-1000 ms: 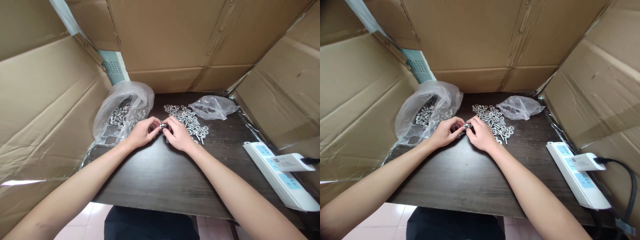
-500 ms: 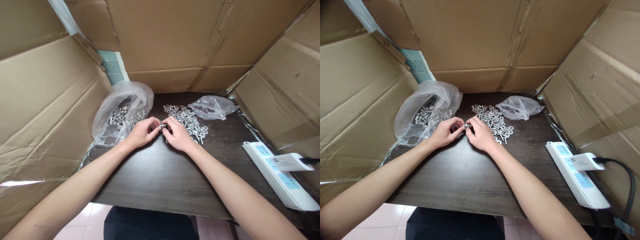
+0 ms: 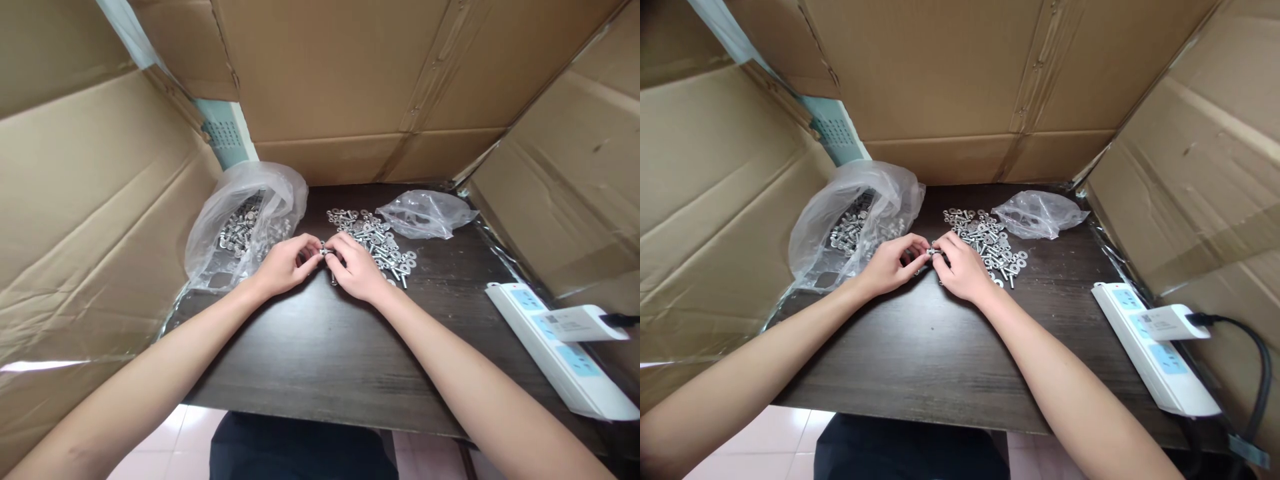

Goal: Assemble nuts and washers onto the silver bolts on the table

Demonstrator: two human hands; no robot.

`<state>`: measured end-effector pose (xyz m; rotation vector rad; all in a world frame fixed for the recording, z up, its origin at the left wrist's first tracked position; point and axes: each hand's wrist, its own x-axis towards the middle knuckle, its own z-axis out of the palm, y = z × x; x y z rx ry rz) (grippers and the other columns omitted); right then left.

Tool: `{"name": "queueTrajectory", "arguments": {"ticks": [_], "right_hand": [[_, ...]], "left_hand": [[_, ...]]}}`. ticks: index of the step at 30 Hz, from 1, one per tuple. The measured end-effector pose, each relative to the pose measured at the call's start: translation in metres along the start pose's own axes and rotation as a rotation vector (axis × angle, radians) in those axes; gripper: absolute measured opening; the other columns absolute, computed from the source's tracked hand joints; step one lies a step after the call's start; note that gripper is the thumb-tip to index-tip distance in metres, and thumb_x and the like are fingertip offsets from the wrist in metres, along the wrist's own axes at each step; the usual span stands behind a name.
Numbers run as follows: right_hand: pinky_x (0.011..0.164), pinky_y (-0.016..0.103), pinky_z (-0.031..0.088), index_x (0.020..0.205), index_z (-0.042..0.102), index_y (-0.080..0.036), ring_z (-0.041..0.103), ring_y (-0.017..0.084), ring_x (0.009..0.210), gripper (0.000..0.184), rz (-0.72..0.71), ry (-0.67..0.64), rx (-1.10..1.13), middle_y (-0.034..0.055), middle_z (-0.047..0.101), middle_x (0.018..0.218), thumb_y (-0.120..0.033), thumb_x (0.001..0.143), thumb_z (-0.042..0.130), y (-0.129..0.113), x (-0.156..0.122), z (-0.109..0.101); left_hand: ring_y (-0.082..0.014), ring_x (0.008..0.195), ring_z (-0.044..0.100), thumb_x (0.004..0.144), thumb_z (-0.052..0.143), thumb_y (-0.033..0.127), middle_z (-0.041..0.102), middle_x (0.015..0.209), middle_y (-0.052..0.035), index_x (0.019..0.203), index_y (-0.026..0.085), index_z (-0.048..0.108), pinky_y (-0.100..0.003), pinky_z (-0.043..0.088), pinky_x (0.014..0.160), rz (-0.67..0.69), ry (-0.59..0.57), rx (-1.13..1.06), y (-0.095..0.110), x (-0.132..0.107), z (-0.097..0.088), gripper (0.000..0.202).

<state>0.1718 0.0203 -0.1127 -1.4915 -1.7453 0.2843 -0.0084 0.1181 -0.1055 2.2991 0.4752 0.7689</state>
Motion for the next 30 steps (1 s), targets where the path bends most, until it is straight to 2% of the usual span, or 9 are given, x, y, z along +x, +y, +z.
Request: {"name": "queueTrajectory", "arguments": {"ticks": [12,30], "right_hand": [[0.073,0.034,0.046,0.103,0.056,-0.021,0.057,0.017,0.076,0.007,-0.024,0.051,0.066,0.0059,0.059,0.106,-0.023,0.097,0.052,0.0001,-0.0017,0.0002],[0.078,0.035,0.045,0.100,0.059,-0.021,0.062,0.021,0.085,0.014,0.009,0.012,0.000,0.0067,0.068,0.098,-0.028,0.101,0.047,0.0016,-0.0005,0.0017]], "left_hand": [[-0.0133,0.077,0.067,0.097,0.063,0.026,0.072,0.093,-0.0027,0.106,0.018,0.064,-0.022,0.052,0.064,0.002,0.006,0.014,-0.0002,0.0002,-0.0004,0.013],[-0.0140,0.078,0.067,0.097,0.063,0.029,0.072,0.093,-0.0032,0.107,0.018,0.063,-0.023,0.054,0.064,-0.001,0.006,-0.004,0.0005,0.0003,-0.0001,0.015]]}}
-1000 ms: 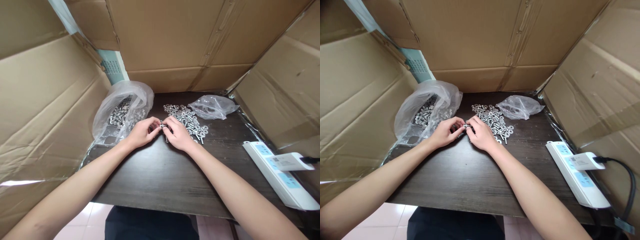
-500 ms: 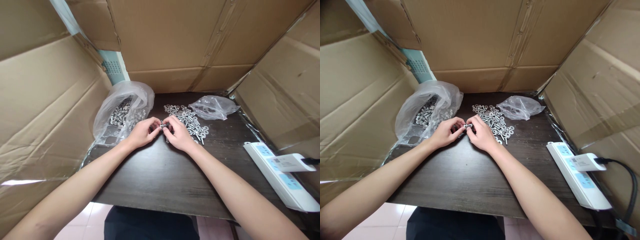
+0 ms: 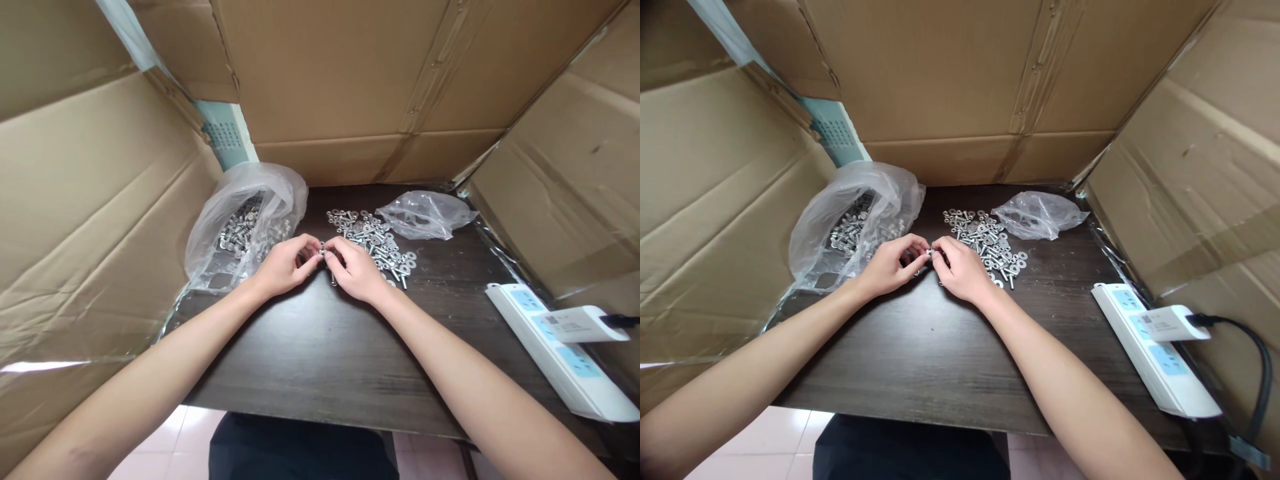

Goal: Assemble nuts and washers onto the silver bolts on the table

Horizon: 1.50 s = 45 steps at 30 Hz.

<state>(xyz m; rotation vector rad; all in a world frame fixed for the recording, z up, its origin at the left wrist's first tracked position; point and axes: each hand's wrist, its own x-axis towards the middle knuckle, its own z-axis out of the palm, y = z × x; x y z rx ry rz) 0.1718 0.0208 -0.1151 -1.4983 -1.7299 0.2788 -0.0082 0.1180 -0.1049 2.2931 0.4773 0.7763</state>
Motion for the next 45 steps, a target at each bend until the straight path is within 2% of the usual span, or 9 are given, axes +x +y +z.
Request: {"name": "queueTrajectory", "arguments": {"ticks": [13,22,38,45], "right_hand": [[0.077,0.036,0.044,0.085,0.053,-0.022,0.060,0.021,0.081,0.026,-0.009,-0.019,-0.022,0.0054,0.064,0.085,-0.031,0.106,0.040,-0.0001,0.0016,-0.0002],[0.076,0.034,0.043,0.096,0.056,-0.021,0.061,0.021,0.084,0.012,0.027,-0.001,0.029,0.0056,0.066,0.093,-0.029,0.100,0.048,-0.0020,-0.0002,-0.0021],[0.078,0.036,0.043,0.091,0.055,-0.022,0.061,0.022,0.085,0.014,0.041,-0.046,0.012,0.0051,0.066,0.092,-0.027,0.101,0.046,-0.0009,0.0018,-0.0027],[0.077,0.035,0.043,0.086,0.055,-0.022,0.060,0.021,0.081,0.024,0.025,-0.030,-0.010,0.0047,0.065,0.087,-0.029,0.105,0.042,-0.0013,0.0020,-0.0021]], "left_hand": [[-0.0131,0.074,0.066,0.092,0.066,0.029,0.072,0.091,-0.0024,0.101,0.018,0.065,-0.022,0.053,0.063,-0.008,-0.005,-0.021,0.0004,0.0006,0.0003,0.014],[-0.0130,0.075,0.066,0.091,0.065,0.025,0.071,0.090,-0.0020,0.101,0.018,0.065,-0.022,0.053,0.064,-0.012,-0.002,-0.011,0.0011,0.0005,-0.0008,0.013],[-0.0131,0.075,0.066,0.092,0.064,0.024,0.071,0.092,-0.0022,0.102,0.018,0.064,-0.022,0.053,0.064,0.007,-0.016,-0.006,-0.0008,0.0003,-0.0003,0.012],[-0.0131,0.075,0.067,0.093,0.064,0.027,0.072,0.092,-0.0029,0.104,0.018,0.065,-0.022,0.053,0.063,-0.010,-0.003,-0.013,-0.0014,0.0002,0.0004,0.014]]}}
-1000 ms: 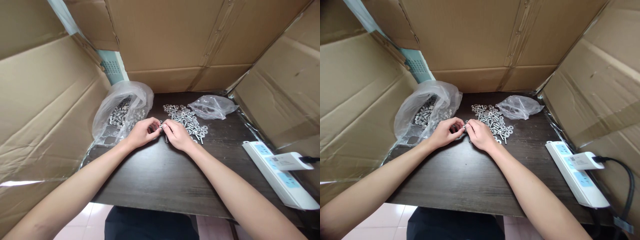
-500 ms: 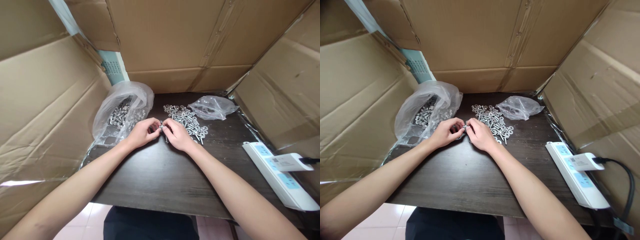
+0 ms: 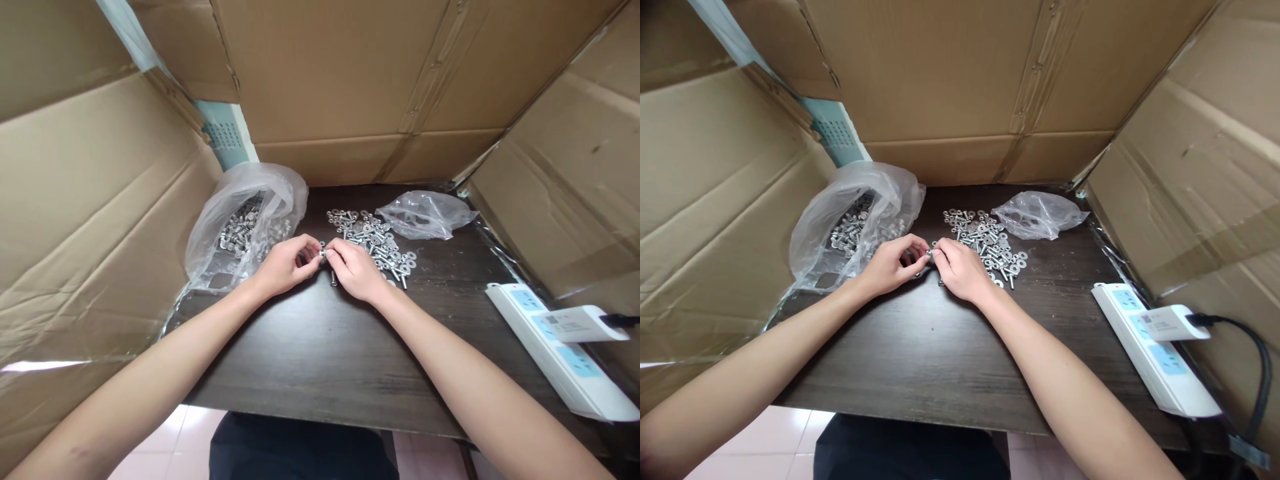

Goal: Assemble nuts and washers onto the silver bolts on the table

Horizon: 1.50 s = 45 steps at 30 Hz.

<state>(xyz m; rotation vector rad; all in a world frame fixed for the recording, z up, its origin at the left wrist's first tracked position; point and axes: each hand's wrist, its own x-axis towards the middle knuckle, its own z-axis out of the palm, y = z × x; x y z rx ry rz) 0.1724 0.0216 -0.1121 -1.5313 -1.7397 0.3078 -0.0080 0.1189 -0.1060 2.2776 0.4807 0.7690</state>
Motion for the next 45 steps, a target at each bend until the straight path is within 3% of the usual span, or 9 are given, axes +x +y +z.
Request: {"name": "queueTrajectory", "arguments": {"ticks": [18,35,45], "right_hand": [[0.081,0.039,0.051,0.089,0.065,-0.019,0.058,0.020,0.086,0.024,-0.088,0.113,0.024,0.0085,0.058,0.097,-0.027,0.103,0.048,0.0008,-0.0004,0.0023],[0.076,0.035,0.044,0.089,0.061,-0.020,0.061,0.020,0.080,0.023,-0.052,0.067,-0.025,0.0055,0.065,0.087,-0.028,0.105,0.045,0.0017,-0.0004,0.0030],[0.074,0.034,0.045,0.101,0.063,-0.020,0.060,0.019,0.080,0.011,-0.053,0.060,-0.001,0.0063,0.066,0.097,-0.024,0.099,0.052,0.0015,-0.0020,0.0024]], "left_hand": [[-0.0136,0.077,0.068,0.091,0.066,0.026,0.073,0.094,-0.0030,0.104,0.018,0.065,-0.023,0.054,0.064,-0.014,-0.007,0.009,-0.0001,-0.0003,-0.0006,0.014],[-0.0126,0.075,0.067,0.091,0.066,0.026,0.073,0.091,-0.0021,0.103,0.018,0.065,-0.022,0.053,0.063,-0.017,0.005,0.000,0.0006,-0.0001,-0.0006,0.014],[-0.0121,0.074,0.066,0.091,0.066,0.024,0.072,0.090,-0.0010,0.102,0.018,0.064,-0.021,0.052,0.063,-0.005,0.010,0.017,0.0002,0.0004,-0.0003,0.012]]}}
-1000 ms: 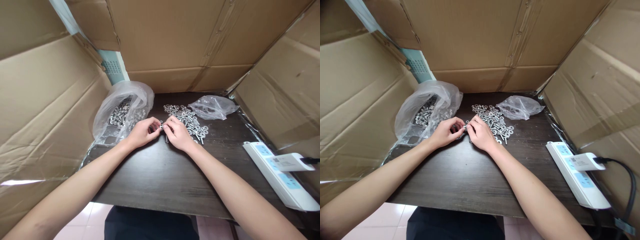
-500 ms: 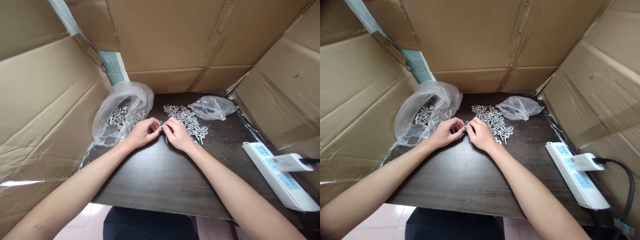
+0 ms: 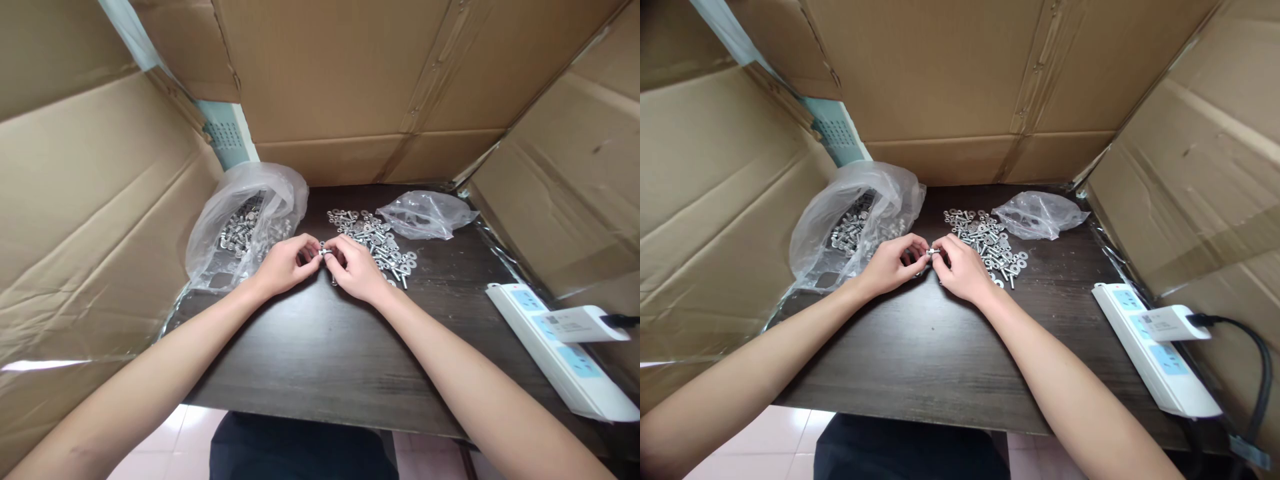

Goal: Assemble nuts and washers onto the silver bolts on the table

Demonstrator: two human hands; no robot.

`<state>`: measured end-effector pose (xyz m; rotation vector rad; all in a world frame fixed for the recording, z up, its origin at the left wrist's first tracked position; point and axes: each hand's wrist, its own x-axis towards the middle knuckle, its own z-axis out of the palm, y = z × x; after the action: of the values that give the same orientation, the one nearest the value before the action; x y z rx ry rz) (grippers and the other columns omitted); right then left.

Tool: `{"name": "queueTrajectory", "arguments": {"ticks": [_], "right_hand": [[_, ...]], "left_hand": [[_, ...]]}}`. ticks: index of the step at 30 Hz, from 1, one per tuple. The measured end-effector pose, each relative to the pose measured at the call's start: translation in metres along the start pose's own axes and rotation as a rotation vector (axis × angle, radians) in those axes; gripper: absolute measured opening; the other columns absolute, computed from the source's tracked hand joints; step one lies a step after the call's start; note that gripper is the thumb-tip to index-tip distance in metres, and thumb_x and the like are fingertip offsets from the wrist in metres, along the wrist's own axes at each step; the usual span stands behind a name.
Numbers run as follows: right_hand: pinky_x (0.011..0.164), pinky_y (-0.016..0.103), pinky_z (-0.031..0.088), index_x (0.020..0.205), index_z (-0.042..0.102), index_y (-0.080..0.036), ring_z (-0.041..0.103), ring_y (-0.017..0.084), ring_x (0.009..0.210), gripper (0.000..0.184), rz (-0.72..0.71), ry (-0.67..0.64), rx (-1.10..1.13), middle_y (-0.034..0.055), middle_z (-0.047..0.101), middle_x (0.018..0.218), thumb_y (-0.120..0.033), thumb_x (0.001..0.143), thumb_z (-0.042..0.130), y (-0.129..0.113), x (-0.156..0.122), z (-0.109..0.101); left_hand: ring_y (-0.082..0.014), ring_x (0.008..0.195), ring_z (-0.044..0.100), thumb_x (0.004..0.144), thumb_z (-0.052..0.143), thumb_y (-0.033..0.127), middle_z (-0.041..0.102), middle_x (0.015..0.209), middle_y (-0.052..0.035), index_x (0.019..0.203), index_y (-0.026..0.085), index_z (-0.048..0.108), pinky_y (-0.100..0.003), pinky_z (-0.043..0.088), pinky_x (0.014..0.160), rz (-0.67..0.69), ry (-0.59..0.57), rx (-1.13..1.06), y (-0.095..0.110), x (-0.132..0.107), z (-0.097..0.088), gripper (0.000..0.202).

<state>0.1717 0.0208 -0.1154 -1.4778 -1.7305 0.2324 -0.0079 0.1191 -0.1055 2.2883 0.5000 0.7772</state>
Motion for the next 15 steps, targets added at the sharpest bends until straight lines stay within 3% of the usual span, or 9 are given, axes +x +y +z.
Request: {"name": "queueTrajectory", "arguments": {"ticks": [15], "right_hand": [[0.080,0.036,0.045,0.096,0.060,-0.020,0.061,0.021,0.087,0.019,0.006,-0.033,-0.013,0.0064,0.065,0.096,-0.028,0.104,0.045,-0.0003,0.0008,-0.0006]], "left_hand": [[-0.0112,0.075,0.065,0.092,0.066,0.023,0.071,0.091,-0.0009,0.104,0.018,0.065,-0.020,0.052,0.063,0.018,-0.008,-0.018,-0.0010,-0.0001,0.0000,0.013]]}}
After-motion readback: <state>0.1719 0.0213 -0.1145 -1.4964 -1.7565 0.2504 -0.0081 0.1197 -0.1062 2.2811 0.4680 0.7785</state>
